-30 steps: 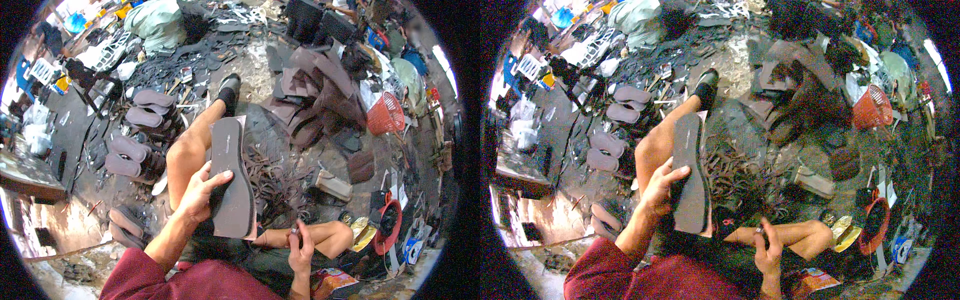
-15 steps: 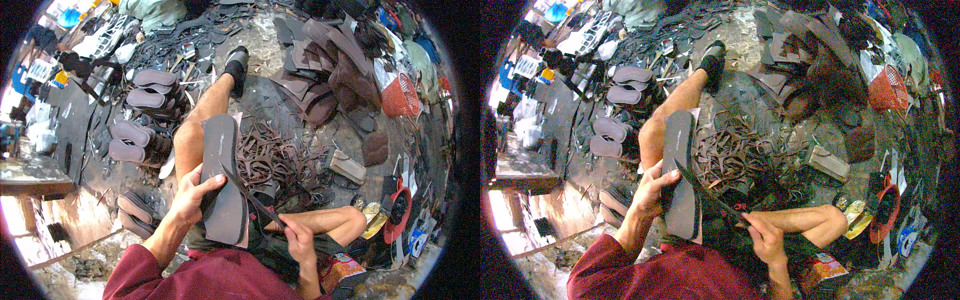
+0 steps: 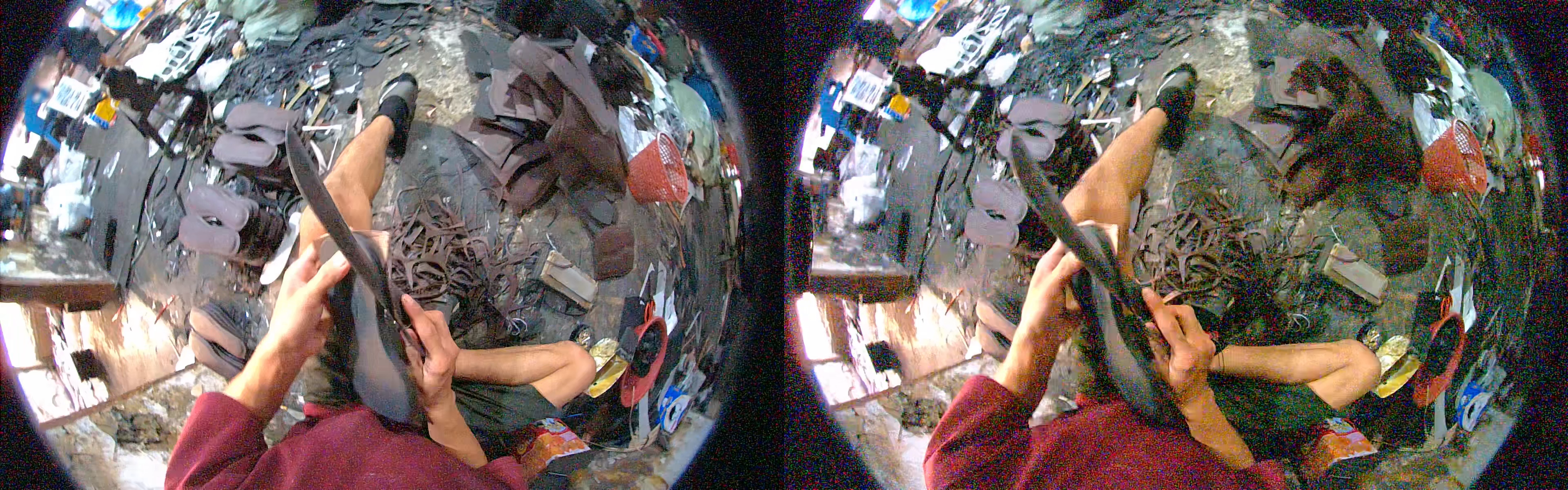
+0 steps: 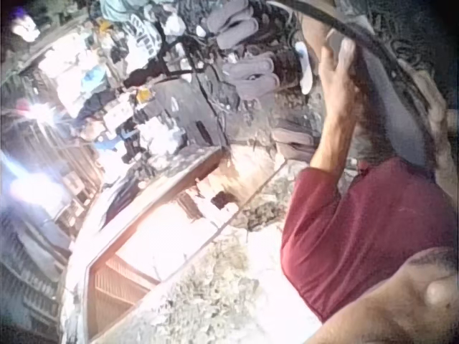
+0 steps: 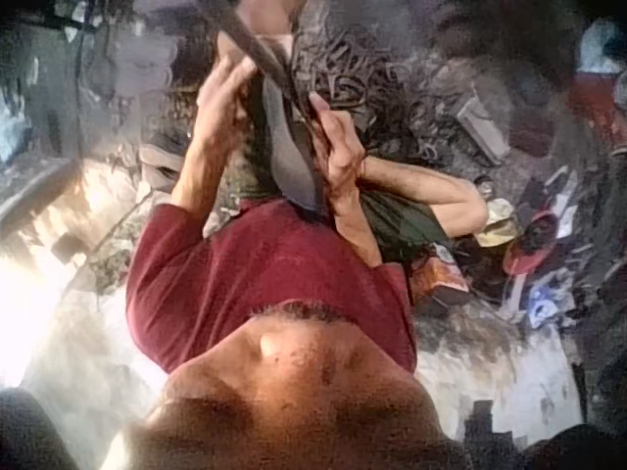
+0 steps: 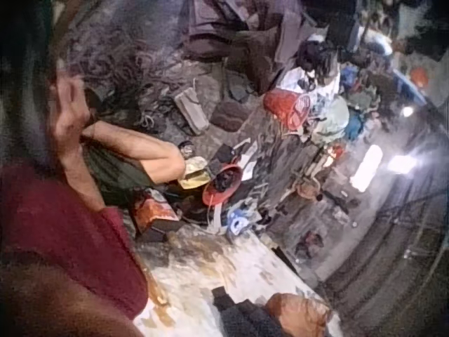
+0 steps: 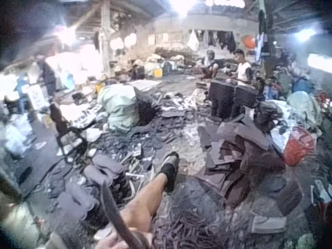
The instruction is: The person sits on the floor and uses a large knife to trim the edges of multiple sandal soles. They repeatedly pick up soles, shave off excess material, and place the trimmed pieces aside.
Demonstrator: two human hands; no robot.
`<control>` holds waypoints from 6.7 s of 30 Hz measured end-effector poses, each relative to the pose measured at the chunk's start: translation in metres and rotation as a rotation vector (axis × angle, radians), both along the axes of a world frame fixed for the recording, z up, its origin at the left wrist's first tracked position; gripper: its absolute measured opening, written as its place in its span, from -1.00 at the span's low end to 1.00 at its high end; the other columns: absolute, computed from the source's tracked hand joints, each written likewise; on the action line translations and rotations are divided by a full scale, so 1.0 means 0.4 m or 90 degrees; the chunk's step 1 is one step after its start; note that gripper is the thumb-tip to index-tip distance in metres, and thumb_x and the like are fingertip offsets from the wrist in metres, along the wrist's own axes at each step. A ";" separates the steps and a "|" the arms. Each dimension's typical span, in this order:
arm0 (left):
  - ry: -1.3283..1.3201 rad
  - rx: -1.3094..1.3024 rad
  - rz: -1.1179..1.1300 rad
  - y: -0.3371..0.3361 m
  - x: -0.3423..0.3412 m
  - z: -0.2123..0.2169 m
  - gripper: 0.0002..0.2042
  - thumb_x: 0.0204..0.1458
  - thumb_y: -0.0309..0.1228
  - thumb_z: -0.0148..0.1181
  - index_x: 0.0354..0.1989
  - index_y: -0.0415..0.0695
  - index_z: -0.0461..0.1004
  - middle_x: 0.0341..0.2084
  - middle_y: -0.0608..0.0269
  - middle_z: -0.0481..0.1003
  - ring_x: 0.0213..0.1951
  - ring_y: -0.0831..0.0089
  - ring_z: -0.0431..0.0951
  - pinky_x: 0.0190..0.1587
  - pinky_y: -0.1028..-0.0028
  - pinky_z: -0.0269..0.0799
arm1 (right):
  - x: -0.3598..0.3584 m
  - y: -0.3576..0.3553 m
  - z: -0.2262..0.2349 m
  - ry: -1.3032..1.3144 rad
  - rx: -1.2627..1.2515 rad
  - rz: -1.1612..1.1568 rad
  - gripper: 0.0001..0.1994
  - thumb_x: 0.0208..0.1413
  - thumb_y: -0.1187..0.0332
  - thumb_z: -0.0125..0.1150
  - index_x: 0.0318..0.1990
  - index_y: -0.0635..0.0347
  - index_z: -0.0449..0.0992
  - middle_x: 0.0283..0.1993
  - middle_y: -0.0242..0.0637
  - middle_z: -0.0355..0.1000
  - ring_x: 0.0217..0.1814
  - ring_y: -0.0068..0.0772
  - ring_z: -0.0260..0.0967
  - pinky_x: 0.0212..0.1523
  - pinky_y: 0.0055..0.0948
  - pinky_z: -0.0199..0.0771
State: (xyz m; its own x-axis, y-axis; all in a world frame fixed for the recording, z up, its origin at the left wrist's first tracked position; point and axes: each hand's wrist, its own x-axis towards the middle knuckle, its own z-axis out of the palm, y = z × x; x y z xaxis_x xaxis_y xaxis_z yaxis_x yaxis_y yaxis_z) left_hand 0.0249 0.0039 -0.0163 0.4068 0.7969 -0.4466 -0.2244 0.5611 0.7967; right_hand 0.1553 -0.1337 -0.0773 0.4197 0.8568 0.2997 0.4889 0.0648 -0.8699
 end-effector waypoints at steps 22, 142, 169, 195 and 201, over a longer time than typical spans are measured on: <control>-0.028 -0.138 -0.178 0.019 -0.068 -0.050 -0.74 0.12 -0.46 0.32 -0.02 -0.21 0.55 -0.18 0.28 0.63 -0.16 0.53 0.59 -0.06 0.47 0.52 | 0.149 -0.068 0.017 -0.074 -0.194 0.149 -0.56 0.05 0.46 0.28 0.14 0.00 0.55 -0.32 -0.22 0.44 -0.37 -0.15 0.41 -0.35 -0.24 0.45; 0.153 0.009 -0.321 -0.016 -0.047 -0.036 -0.68 0.11 -0.44 0.35 0.00 -0.32 0.53 -0.11 0.17 0.59 -0.08 0.45 0.55 -0.01 0.40 0.49 | 0.294 0.215 0.171 -0.092 -0.316 0.501 -0.44 0.09 0.44 0.17 0.30 -0.14 0.42 -0.42 -0.29 0.36 -0.49 -0.13 0.41 -0.44 -0.17 0.49; -0.073 -0.208 -0.018 -0.134 0.151 -0.080 -0.54 -0.04 -0.20 0.29 0.01 -0.18 0.46 -0.20 0.11 0.58 -0.19 0.12 0.61 -0.05 0.17 0.55 | 0.216 -0.353 0.171 -0.114 -0.287 -0.027 -0.68 0.13 0.43 0.18 0.06 0.15 0.56 -0.33 -0.16 0.50 -0.45 -0.10 0.45 -0.44 -0.26 0.44; 0.196 0.985 -0.082 -0.058 0.129 -0.124 -0.51 -0.23 -0.39 0.49 -0.01 0.23 0.65 0.41 -0.03 0.11 0.38 -0.14 0.14 0.37 -0.05 0.10 | 0.120 -0.051 0.074 0.556 0.020 -0.078 -0.32 0.02 0.40 0.47 0.29 0.24 0.26 0.06 -0.29 0.42 0.02 -0.46 0.42 0.07 -0.41 0.43; -0.017 -0.072 -0.111 -0.126 0.105 -0.077 -0.55 0.18 -0.41 0.27 0.24 -0.20 0.37 -0.35 0.46 0.46 -0.49 0.66 0.38 -0.46 0.61 0.32 | 0.164 0.044 0.084 0.440 0.052 -0.203 -0.55 0.10 0.44 0.39 0.14 0.26 0.44 0.00 -0.32 0.52 -0.08 -0.50 0.49 -0.03 -0.46 0.53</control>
